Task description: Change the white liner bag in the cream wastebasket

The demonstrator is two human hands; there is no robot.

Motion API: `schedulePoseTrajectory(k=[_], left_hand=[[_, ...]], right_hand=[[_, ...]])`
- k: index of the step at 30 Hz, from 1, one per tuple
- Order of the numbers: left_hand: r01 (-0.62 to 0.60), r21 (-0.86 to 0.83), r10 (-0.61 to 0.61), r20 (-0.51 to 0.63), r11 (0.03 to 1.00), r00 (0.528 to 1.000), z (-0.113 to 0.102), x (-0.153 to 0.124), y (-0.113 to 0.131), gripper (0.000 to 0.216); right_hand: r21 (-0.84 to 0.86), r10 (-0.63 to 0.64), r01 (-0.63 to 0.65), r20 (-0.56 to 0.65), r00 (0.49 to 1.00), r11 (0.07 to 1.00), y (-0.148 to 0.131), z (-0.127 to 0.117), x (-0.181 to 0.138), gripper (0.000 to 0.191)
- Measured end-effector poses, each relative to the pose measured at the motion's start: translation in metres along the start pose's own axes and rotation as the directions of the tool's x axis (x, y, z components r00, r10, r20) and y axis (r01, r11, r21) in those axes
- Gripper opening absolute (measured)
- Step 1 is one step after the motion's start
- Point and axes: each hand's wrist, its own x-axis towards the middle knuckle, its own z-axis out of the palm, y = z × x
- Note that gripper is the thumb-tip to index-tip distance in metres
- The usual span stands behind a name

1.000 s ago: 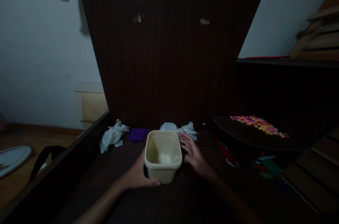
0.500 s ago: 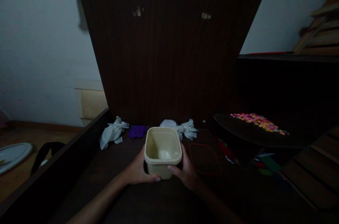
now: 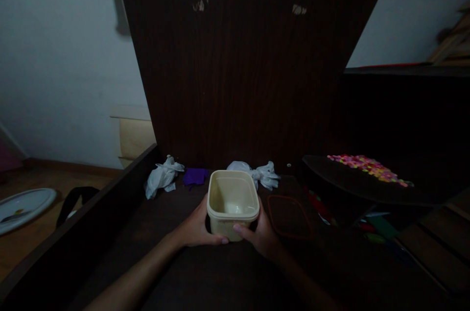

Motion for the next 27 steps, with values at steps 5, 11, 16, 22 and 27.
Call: schedulePoseTrajectory(k=[5, 11, 16, 22, 27], left_hand=[[-0.006, 0.008, 0.005, 0.007, 1.000, 1.000, -0.001, 0.001, 0.004, 0.116], [-0.002, 0.003, 0.002, 0.014, 1.000, 1.000, -0.002, 0.001, 0.006, 0.119], [0.019, -0.002, -0.019, 0.005, 1.000, 1.000, -0.001, -0.001, 0.005, 0.130], [0.038, 0.008, -0.039, 0.028, 0.999, 0.999, -0.004, -0.002, 0.006, 0.130], [0.012, 0.046, -0.016, 0.088, 0.999, 0.996, -0.015, -0.003, 0.010, 0.133]], right_hand=[[0.001, -0.010, 0.010, 0.013, 1.000, 1.000, 0.000, -0.002, 0.001, 0.101], [-0.068, -0.002, 0.001, -0.021, 1.000, 0.998, 0.008, -0.002, 0.000, 0.105], [-0.178, 0.010, -0.006, 0.023, 1.000, 0.984, 0.014, -0.003, -0.006, 0.096], [-0.237, 0.027, -0.016, 0.043, 0.999, 0.971, 0.026, -0.004, -0.009, 0.088], [-0.252, 0.015, -0.005, 0.035, 0.999, 0.968, 0.026, -0.005, -0.008, 0.089]])
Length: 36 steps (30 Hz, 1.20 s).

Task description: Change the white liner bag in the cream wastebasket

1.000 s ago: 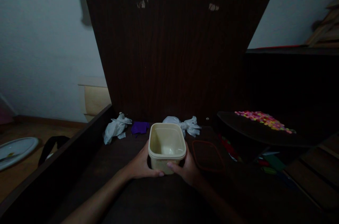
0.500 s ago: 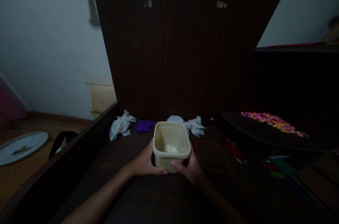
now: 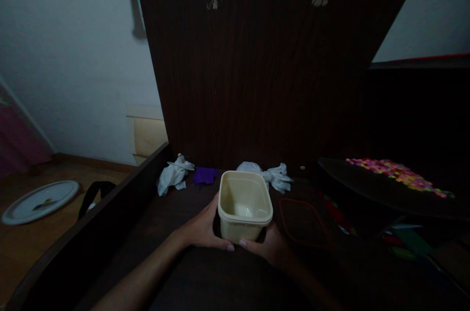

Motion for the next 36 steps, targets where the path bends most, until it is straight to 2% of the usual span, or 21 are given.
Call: schedulePoseTrajectory(k=[4, 9, 11, 13, 15, 17, 20, 23, 28, 31, 36], left_hand=[[-0.032, 0.100, 0.027, 0.056, 0.994, 0.998, -0.015, -0.004, -0.003, 0.144], [0.059, 0.337, -0.082, 0.055, 0.940, 0.995, -0.037, -0.009, -0.019, 0.144], [0.101, 0.446, -0.109, -0.008, 0.889, 0.994, -0.048, -0.010, -0.026, 0.129], [0.154, 0.559, -0.095, -0.133, 0.815, 0.987, -0.062, -0.011, -0.033, 0.096], [0.232, 0.652, -0.060, -0.274, 0.722, 0.960, -0.076, -0.013, -0.040, 0.064], [0.332, 0.712, -0.056, -0.382, 0.618, 0.922, -0.088, -0.017, -0.046, 0.049], [0.502, 0.731, -0.163, -0.486, 0.463, 0.859, -0.101, -0.023, -0.053, 0.047], [0.579, 0.712, -0.255, -0.521, 0.396, 0.815, -0.104, -0.027, -0.056, 0.042], [0.619, 0.681, -0.269, -0.558, 0.390, 0.785, -0.105, -0.027, -0.053, 0.035], [0.653, 0.646, -0.260, -0.603, 0.395, 0.754, -0.108, -0.028, -0.050, 0.036], [0.697, 0.571, -0.237, -0.674, 0.434, 0.699, -0.116, -0.030, -0.047, 0.022]], right_hand=[[0.021, 0.020, -0.020, -0.001, 1.000, 1.000, -0.003, 0.000, -0.003, 0.089], [0.002, 0.008, -0.008, -0.011, 1.000, 1.000, -0.001, 0.000, -0.006, 0.094], [-0.008, 0.001, 0.000, 0.013, 1.000, 1.000, 0.002, -0.001, -0.005, 0.094], [-0.022, 0.010, -0.009, 0.044, 0.999, 1.000, 0.006, -0.002, -0.005, 0.092], [-0.035, 0.020, -0.018, 0.051, 0.999, 0.999, 0.008, -0.003, -0.004, 0.091], [-0.032, 0.024, -0.022, 0.044, 0.999, 0.999, 0.008, -0.003, -0.004, 0.090], [-0.007, 0.040, -0.039, 0.049, 0.998, 0.999, 0.004, -0.003, -0.004, 0.090], [-0.016, 0.073, -0.073, 0.054, 0.996, 0.997, -0.003, -0.004, -0.004, 0.088], [-0.053, 0.102, -0.098, 0.070, 0.992, 0.994, -0.006, -0.006, -0.004, 0.088], [-0.060, 0.107, -0.103, 0.061, 0.992, 0.993, -0.005, -0.006, -0.004, 0.096], [-0.044, 0.091, -0.088, 0.077, 0.993, 0.995, -0.007, -0.007, -0.003, 0.099]])
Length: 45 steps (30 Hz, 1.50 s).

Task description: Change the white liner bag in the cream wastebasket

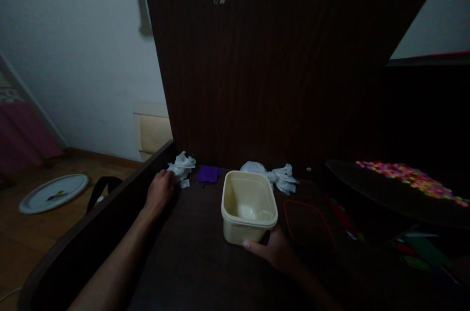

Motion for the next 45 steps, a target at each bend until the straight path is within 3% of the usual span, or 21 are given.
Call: schedulePoseTrajectory(k=[8, 11, 16, 20, 23, 26, 28, 30, 31, 33, 35, 38, 45], left_hand=[[0.075, -0.213, -0.127, -0.240, 0.974, 0.963, -0.010, 0.001, 0.009, 0.026], [0.063, -0.323, -0.172, -0.318, 0.944, 0.932, -0.015, 0.003, 0.015, 0.026], [0.101, -0.547, -0.363, -0.395, 0.831, 0.844, -0.029, 0.012, 0.021, 0.028], [0.046, -0.708, -0.474, -0.421, 0.704, 0.773, -0.045, 0.027, 0.027, 0.030], [-0.027, -0.795, -0.503, -0.410, 0.606, 0.761, -0.057, 0.040, 0.035, 0.033], [-0.084, -0.856, -0.512, -0.381, 0.511, 0.770, -0.070, 0.051, 0.051, 0.040], [-0.125, -0.901, -0.498, -0.340, 0.415, 0.798, -0.081, 0.055, 0.064, 0.042], [-0.176, -0.967, -0.437, -0.241, 0.185, 0.866, -0.093, 0.056, 0.079, 0.041], [-0.193, -0.974, -0.394, -0.226, 0.121, 0.891, -0.100, 0.056, 0.086, 0.039], [-0.213, -0.976, -0.309, -0.213, 0.035, 0.927, -0.114, 0.055, 0.101, 0.035], [-0.228, -0.973, -0.238, -0.217, -0.018, 0.946, -0.127, 0.055, 0.114, 0.031], [-0.222, -0.973, -0.165, -0.208, -0.068, 0.964, -0.142, 0.056, 0.133, 0.028], [-0.161, -0.975, -0.041, -0.156, -0.156, 0.987, -0.160, 0.048, 0.174, 0.031]], right_hand=[[-0.004, 0.012, -0.012, 0.033, 0.999, 1.000, 0.006, -0.002, 0.003, 0.097], [0.016, 0.007, -0.009, 0.130, 0.992, 1.000, 0.001, -0.016, 0.005, 0.108], [0.146, -0.030, -0.015, 0.306, 0.952, 0.989, 0.000, -0.055, 0.014, 0.133], [0.133, -0.084, 0.046, 0.292, 0.953, 0.990, -0.002, -0.089, 0.025, 0.104], [0.051, -0.110, 0.101, 0.261, 0.959, 0.994, -0.019, -0.108, 0.029, 0.089], [0.020, -0.157, 0.158, 0.280, 0.947, 0.987, -0.046, -0.114, 0.030, 0.096], [0.006, -0.178, 0.183, 0.257, 0.950, 0.983, -0.063, -0.114, 0.031, 0.091], [-0.017, -0.242, 0.249, 0.192, 0.951, 0.968, -0.080, -0.112, 0.034, 0.074], [-0.032, -0.291, 0.300, 0.155, 0.944, 0.954, -0.089, -0.110, 0.037, 0.062], [-0.069, -0.375, 0.383, 0.098, 0.922, 0.921, -0.107, -0.108, 0.042, 0.041], [-0.070, -0.410, 0.413, 0.062, 0.910, 0.908, -0.126, -0.103, 0.047, 0.034], [-0.077, -0.468, 0.473, 0.069, 0.881, 0.878, -0.152, -0.091, 0.055, 0.041], [-0.286, -0.525, 0.524, 0.080, 0.847, 0.802, -0.178, -0.048, 0.087, 0.088]])
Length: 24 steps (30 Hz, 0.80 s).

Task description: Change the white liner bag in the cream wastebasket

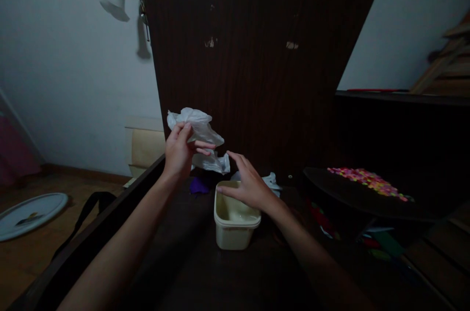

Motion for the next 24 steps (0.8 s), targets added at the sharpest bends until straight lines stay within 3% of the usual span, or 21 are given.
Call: schedulePoseTrajectory(k=[2, 3, 5, 7, 12, 16, 19, 21, 24], left_hand=[[0.039, -0.003, -0.039, 0.056, 0.999, 0.998, 0.009, -0.005, 0.001, 0.030], [0.051, 0.000, -0.050, 0.086, 0.999, 0.995, 0.012, -0.007, 0.001, 0.029], [0.054, 0.008, -0.054, 0.132, 0.999, 0.990, 0.016, -0.010, 0.001, 0.026], [0.038, 0.015, -0.040, 0.148, 0.999, 0.988, 0.016, -0.010, 0.001, 0.024], [-0.015, 0.090, 0.005, 0.119, 0.996, 0.993, 0.005, -0.007, -0.002, 0.025], [-0.175, 0.288, 0.121, 0.193, 0.941, 0.974, -0.004, -0.013, -0.011, 0.035], [-0.356, 0.465, 0.180, 0.381, 0.811, 0.907, -0.007, -0.020, -0.019, 0.077], [-0.519, 0.529, 0.231, 0.516, 0.671, 0.825, -0.008, -0.023, -0.025, 0.108], [-0.693, 0.571, 0.297, 0.636, 0.440, 0.712, -0.009, -0.023, -0.034, 0.126]], right_hand=[[-0.051, 0.010, -0.013, -0.062, 0.998, 0.999, 0.000, 0.011, 0.012, 0.087], [-0.072, 0.016, -0.023, -0.093, 0.995, 0.997, 0.000, 0.015, 0.017, 0.078], [-0.078, 0.031, -0.043, -0.145, 0.989, 0.996, 0.000, 0.018, 0.026, 0.042], [0.028, 0.067, -0.063, -0.195, 0.978, 0.998, 0.002, 0.016, 0.031, 0.013], [0.368, 0.220, -0.103, -0.293, 0.930, 0.924, 0.011, -0.009, 0.033, 0.023], [0.551, 0.306, -0.077, -0.337, 0.891, 0.831, 0.014, -0.030, 0.032, 0.022], [0.606, 0.317, -0.062, -0.324, 0.891, 0.793, 0.015, -0.036, 0.033, 0.021], [0.622, 0.325, -0.082, -0.287, 0.901, 0.778, 0.016, -0.035, 0.034, 0.021], [0.660, 0.336, -0.131, -0.193, 0.922, 0.740, 0.015, -0.028, 0.035, 0.021]])
